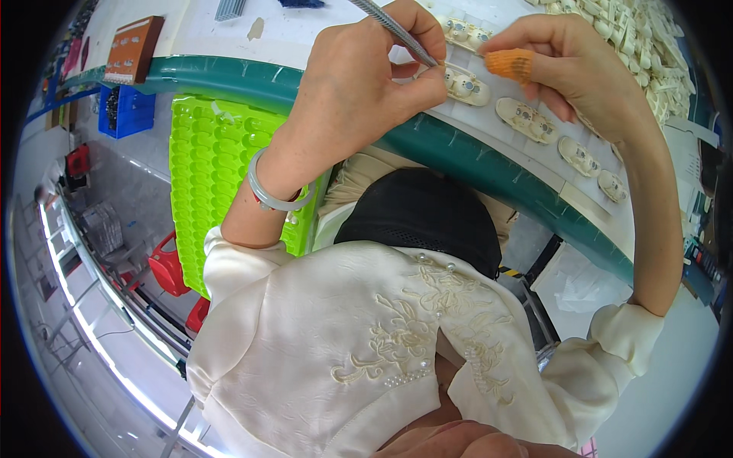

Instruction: The recorder is assembling small white plastic components by applying liquid from a bottle and using a metal tool to position them into a jig on a workbench.

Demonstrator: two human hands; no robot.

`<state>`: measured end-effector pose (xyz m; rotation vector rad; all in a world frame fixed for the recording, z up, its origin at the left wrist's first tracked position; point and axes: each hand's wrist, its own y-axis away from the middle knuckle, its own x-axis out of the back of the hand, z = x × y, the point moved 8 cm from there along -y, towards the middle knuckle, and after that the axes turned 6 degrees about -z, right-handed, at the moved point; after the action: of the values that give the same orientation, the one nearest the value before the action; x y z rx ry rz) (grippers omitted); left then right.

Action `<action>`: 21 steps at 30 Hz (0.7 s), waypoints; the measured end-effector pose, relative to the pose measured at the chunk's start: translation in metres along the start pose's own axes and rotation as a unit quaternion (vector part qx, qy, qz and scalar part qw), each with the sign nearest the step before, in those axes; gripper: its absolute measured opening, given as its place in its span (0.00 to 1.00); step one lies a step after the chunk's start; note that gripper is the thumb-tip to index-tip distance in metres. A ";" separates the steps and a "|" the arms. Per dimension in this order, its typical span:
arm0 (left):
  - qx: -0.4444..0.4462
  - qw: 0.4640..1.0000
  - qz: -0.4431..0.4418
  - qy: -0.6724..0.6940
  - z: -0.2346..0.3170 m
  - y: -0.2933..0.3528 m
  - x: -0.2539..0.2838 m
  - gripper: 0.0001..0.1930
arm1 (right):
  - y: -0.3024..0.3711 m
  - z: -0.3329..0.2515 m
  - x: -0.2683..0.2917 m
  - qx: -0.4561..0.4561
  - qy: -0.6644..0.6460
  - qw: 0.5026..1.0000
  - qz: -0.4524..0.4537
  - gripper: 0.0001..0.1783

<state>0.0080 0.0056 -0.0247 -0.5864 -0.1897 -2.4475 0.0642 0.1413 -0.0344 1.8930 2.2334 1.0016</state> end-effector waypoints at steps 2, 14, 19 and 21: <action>-0.023 1.000 0.000 -0.010 -0.001 0.000 0.000 0.06 | -0.003 -0.009 -0.008 0.020 -0.003 1.000 0.008 0.12; -0.056 0.998 -0.006 -0.030 0.001 0.000 0.000 0.05 | -0.013 -0.004 -0.026 -0.021 -0.064 0.998 -0.017 0.10; -0.023 1.000 0.004 -0.010 0.001 0.002 0.000 0.06 | -0.011 0.003 -0.026 -0.031 -0.081 0.996 -0.005 0.10; -0.070 0.995 -0.012 -0.064 0.004 0.001 -0.001 0.06 | -0.010 0.001 -0.026 -0.034 -0.077 0.996 -0.003 0.10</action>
<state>0.0105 0.0064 -0.0216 -0.8079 -0.0784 -2.4613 0.0626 0.1185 -0.0497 1.8653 2.0916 0.8868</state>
